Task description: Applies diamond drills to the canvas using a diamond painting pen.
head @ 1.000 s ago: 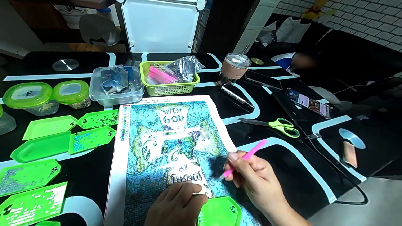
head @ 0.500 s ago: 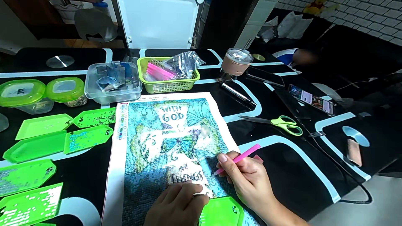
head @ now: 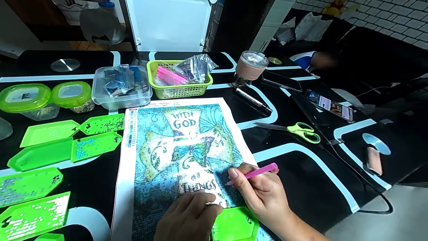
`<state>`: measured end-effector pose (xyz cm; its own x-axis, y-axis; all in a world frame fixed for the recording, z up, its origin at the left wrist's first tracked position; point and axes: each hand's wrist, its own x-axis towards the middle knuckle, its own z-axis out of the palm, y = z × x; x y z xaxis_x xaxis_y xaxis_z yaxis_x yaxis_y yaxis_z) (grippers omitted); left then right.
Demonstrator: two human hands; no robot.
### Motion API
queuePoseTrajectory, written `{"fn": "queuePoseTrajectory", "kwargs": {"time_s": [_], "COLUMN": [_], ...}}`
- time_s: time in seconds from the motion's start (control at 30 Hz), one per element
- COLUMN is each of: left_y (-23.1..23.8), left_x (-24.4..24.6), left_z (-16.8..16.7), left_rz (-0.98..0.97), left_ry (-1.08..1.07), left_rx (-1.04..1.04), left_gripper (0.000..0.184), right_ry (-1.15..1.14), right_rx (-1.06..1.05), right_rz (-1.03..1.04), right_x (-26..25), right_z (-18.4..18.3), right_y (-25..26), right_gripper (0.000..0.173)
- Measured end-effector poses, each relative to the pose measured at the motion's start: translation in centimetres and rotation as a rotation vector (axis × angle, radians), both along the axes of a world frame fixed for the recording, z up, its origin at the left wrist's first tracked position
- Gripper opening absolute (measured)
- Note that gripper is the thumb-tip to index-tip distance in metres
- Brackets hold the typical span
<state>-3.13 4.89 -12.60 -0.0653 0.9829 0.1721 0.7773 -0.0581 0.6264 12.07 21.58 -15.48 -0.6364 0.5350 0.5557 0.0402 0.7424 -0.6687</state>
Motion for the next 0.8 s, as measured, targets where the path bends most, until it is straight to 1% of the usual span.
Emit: {"fn": "queuePoseTrajectory", "kwargs": {"time_s": [0.13, 0.8], "left_y": [0.01, 0.06], "left_x": [0.05, 0.06], "left_z": [-0.02, 0.01], "left_rz": [0.006, 0.006], "left_ry": [0.014, 0.021], "left_rx": [0.005, -0.008], "left_gripper": [0.037, 0.039], "right_ry": [0.006, 0.012], "right_rx": [-0.029, -0.039], "right_rz": [0.008, 0.019], "right_x": [0.21, 0.15], "right_z": [-0.12, -0.27], "right_y": [0.01, 0.06], "right_gripper": [0.031, 0.031]}}
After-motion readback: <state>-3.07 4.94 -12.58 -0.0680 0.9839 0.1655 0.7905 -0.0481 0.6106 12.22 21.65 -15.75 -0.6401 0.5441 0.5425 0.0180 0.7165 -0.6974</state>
